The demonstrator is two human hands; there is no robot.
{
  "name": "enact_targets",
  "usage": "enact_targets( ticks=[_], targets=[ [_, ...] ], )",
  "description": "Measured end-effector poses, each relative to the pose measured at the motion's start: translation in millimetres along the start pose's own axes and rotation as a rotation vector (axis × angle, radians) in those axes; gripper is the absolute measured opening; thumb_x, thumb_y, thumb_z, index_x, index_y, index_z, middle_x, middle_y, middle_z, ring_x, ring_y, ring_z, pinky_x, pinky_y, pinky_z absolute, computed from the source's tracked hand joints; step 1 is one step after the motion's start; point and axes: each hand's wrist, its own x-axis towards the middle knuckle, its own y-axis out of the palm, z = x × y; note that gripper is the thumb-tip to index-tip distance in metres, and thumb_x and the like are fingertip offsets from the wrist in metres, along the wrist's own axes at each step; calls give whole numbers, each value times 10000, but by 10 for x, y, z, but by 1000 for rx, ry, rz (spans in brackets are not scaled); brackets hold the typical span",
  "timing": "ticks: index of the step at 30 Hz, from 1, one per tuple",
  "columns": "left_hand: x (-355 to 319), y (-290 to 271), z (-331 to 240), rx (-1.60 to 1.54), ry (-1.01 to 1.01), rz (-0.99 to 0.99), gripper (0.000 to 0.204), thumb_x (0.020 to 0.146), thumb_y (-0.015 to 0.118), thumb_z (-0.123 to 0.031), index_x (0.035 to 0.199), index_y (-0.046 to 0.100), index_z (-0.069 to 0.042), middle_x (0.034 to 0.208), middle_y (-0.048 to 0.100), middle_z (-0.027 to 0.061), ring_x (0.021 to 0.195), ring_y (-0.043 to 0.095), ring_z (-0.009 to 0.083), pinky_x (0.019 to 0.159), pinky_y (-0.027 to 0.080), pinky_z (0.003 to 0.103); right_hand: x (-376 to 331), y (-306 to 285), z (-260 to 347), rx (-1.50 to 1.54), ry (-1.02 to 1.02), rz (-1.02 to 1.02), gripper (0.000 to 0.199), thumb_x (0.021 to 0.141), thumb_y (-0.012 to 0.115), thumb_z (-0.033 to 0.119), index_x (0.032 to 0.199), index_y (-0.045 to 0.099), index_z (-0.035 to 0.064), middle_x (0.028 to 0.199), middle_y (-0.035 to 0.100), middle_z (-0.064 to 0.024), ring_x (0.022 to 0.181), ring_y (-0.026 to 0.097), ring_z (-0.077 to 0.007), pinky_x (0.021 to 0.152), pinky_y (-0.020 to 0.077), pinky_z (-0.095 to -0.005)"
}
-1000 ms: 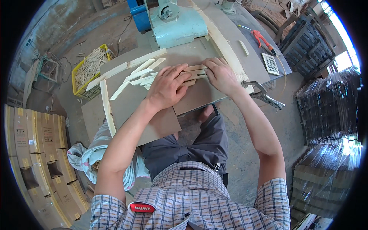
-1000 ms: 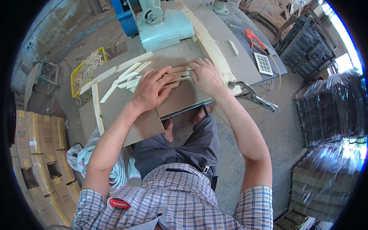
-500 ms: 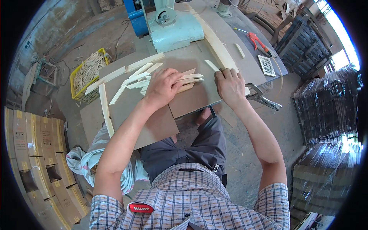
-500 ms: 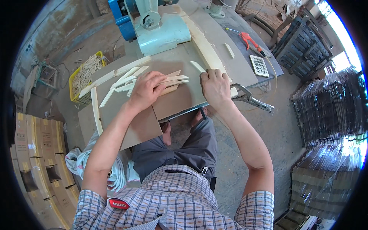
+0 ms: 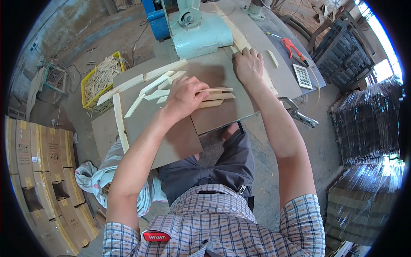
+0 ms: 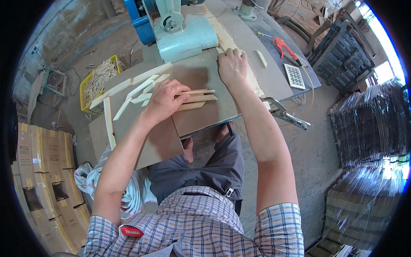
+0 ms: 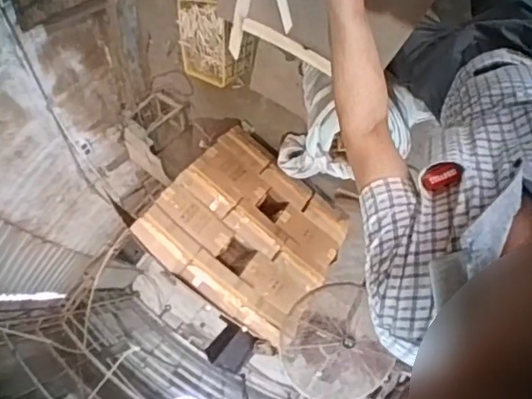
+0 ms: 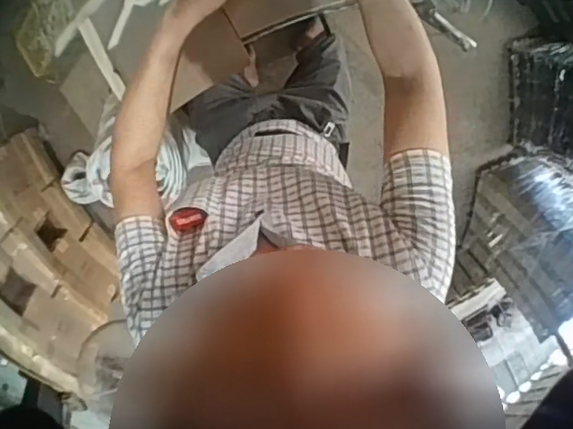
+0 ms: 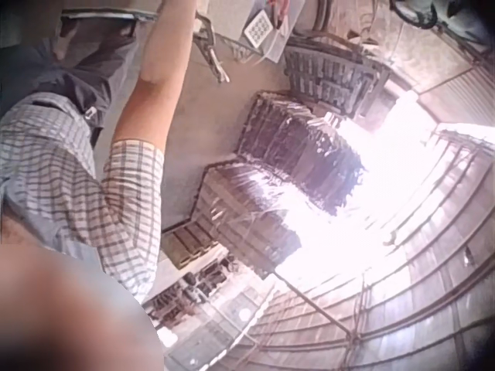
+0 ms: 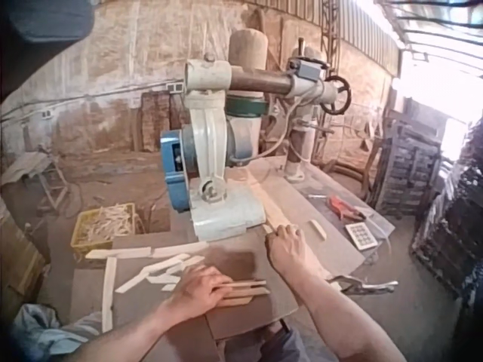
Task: Fitting and assembling small wooden slats into a decorative lattice frame.
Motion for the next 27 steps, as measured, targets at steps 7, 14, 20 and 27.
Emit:
enact_targets(
  ticks=[7,14,20,27],
  targets=[
    [-36,91,30,14,59,-95,188,999,735,-280,1071,831,-136,1016,725,44,1060,650,287,1022,441,470,-197,-57,-98,22,23,4,195,979,691,259,1012,807,105,1136,701,-104,1149,655,-303,942,503,-455],
    [-5,42,0,23,14,-81,204,1009,725,-288,1071,826,-122,989,725,57,1052,657,291,1010,448,468,128,-30,-44,132,131,5,212,997,656,249,1038,805,104,1154,708,-127,1178,656,-331,980,509,-479],
    [106,-49,36,-102,-11,-83,248,1003,739,-307,1082,811,-84,1006,764,84,1015,701,336,948,510,470,-370,-440,-31,674,-75,-122,267,1024,663,255,1150,802,65,1128,728,-164,1124,696,-330,965,548,-453],
    [352,90,-60,-259,97,-73,240,958,805,-160,1162,771,-38,1167,739,122,1063,727,304,932,580,402,-781,-746,-53,1223,251,556,358,1073,641,251,1333,747,30,1097,782,-189,1127,741,-335,993,554,-397]
  ],
)
